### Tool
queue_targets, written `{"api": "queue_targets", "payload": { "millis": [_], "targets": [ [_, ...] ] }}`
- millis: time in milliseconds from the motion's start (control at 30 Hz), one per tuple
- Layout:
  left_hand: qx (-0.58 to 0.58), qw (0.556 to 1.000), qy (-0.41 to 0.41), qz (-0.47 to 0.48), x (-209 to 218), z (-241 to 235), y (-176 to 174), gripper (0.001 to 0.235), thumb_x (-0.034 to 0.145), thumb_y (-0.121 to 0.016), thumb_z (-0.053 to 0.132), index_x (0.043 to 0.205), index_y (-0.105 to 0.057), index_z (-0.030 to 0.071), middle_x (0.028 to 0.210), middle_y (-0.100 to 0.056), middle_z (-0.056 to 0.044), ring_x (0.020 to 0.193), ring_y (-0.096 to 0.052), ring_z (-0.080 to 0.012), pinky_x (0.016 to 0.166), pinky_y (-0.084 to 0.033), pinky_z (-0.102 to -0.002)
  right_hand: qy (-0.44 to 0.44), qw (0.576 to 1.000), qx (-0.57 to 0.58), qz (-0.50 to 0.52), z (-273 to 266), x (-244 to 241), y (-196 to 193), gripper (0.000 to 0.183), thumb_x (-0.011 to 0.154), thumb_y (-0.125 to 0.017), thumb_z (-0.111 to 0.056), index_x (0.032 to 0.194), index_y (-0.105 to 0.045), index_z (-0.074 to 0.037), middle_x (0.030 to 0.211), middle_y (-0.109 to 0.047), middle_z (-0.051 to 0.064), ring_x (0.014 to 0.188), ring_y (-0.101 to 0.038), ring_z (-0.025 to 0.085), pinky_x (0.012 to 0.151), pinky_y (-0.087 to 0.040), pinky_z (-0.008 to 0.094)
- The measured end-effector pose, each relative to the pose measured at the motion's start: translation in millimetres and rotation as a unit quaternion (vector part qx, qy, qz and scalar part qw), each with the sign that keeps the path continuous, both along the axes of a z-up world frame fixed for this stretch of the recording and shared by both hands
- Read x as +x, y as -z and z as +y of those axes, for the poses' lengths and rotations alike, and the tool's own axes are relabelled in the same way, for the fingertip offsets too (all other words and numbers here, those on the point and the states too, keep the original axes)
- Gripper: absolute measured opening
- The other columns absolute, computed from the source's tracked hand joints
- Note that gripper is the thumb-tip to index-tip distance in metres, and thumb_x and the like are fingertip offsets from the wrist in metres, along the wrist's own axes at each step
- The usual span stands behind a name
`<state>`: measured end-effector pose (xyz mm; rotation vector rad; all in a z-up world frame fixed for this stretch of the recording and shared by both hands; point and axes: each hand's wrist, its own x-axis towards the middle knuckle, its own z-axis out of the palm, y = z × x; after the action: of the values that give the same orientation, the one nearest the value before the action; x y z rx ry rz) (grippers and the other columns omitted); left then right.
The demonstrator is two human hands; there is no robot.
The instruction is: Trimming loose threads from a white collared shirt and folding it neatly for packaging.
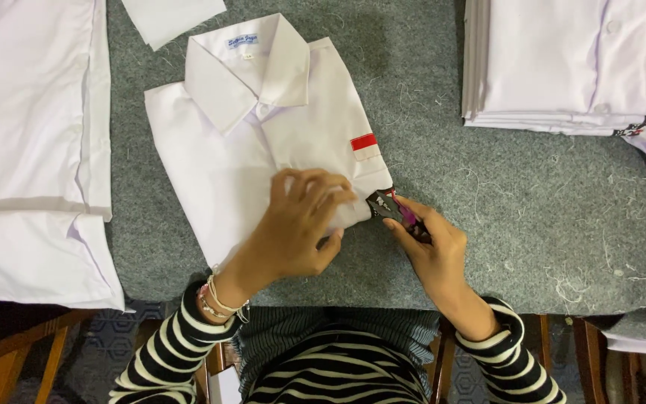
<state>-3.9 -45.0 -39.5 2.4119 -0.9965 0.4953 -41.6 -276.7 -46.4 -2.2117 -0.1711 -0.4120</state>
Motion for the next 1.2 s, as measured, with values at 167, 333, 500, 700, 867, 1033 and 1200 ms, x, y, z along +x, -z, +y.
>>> {"api": "queue_targets", "payload": {
  "millis": [167,333,500,700,867,1033,1200],
  "targets": [
    [0.007,0.998,-0.066,-0.019,4,-2,7,0.056,0.086,-0.054,0.029,0.138,-0.055,0.007,0.132,-0.051,-0.01,0.127,-0.043,-0.032,0.104,-0.021,-0.058,0.005,1.0,-0.001,0.012,-1,0,5,0.035,0.081,-0.088,-0.007,0.113,-0.076,-0.001,0.063,-0.068,0.012,0.05,-0.058,0.025,0.049,-0.046,0.034],
    [0.005,0.996,-0.068,-0.056,8,-4,10,0.048,0.093,-0.05,0.03,0.136,-0.061,0.012,0.132,-0.053,-0.008,0.128,-0.044,-0.0304,0.103,-0.017,-0.06,0.002,1.0,-0.005,0.014,0,-1,2,0.033,0.082,-0.087,-0.006,0.112,-0.076,-0.001,0.062,-0.067,0.012,0.049,-0.057,0.024,0.048,-0.046,0.033],
    [-0.03,0.997,-0.067,-0.025,8,-3,5,0.028,0.097,-0.054,0.028,0.118,-0.069,0.016,0.124,-0.058,-0.002,0.123,-0.049,-0.0272,0.101,-0.02,-0.058,0.007,1.0,-0.012,0.021,-2,-2,9,0.034,0.081,-0.087,-0.008,0.113,-0.076,-0.003,0.063,-0.068,0.011,0.05,-0.058,0.025,0.049,-0.046,0.034],
    [0.048,0.995,-0.057,0.068,33,2,-10,0.022,0.097,-0.06,0.041,0.099,-0.07,0.022,0.104,-0.059,0.005,0.105,-0.051,-0.0218,0.092,-0.031,-0.054,0.008,1.0,-0.012,0.009,1,2,2,0.032,0.083,-0.087,-0.01,0.113,-0.076,-0.005,0.065,-0.068,0.012,0.052,-0.061,0.025,0.052,-0.047,0.035],
    [0.094,0.992,-0.018,0.082,67,-3,-11,0.02,0.091,-0.068,0.038,0.084,-0.068,0.019,0.11,-0.048,0.004,0.106,-0.043,-0.0226,0.09,-0.031,-0.054,0.004,1.0,-0.016,0.002,0,2,6,0.032,0.084,-0.086,-0.013,0.113,-0.075,-0.004,0.066,-0.068,0.011,0.052,-0.059,0.024,0.051,-0.046,0.036],
    [0.125,0.986,0.019,0.109,73,-5,-13,0.027,0.096,-0.062,0.031,0.08,-0.066,0.01,0.112,-0.041,-0.002,0.105,-0.04,-0.0242,0.086,-0.031,-0.049,0.01,0.999,-0.004,0.031,-7,1,15,0.031,0.084,-0.086,-0.015,0.113,-0.076,-0.008,0.064,-0.069,0.01,0.053,-0.061,0.025,0.053,-0.048,0.034],
    [0.144,0.979,0.013,0.141,73,-1,-23,0.022,0.1,-0.06,0.029,0.091,-0.067,0.01,0.111,-0.043,0.0,0.103,-0.047,-0.0223,0.086,-0.034,-0.05,-0.002,0.998,-0.003,0.059,-7,1,13,0.032,0.085,-0.085,-0.014,0.115,-0.075,-0.007,0.064,-0.07,0.012,0.051,-0.06,0.026,0.052,-0.048,0.036]
  ]
}}
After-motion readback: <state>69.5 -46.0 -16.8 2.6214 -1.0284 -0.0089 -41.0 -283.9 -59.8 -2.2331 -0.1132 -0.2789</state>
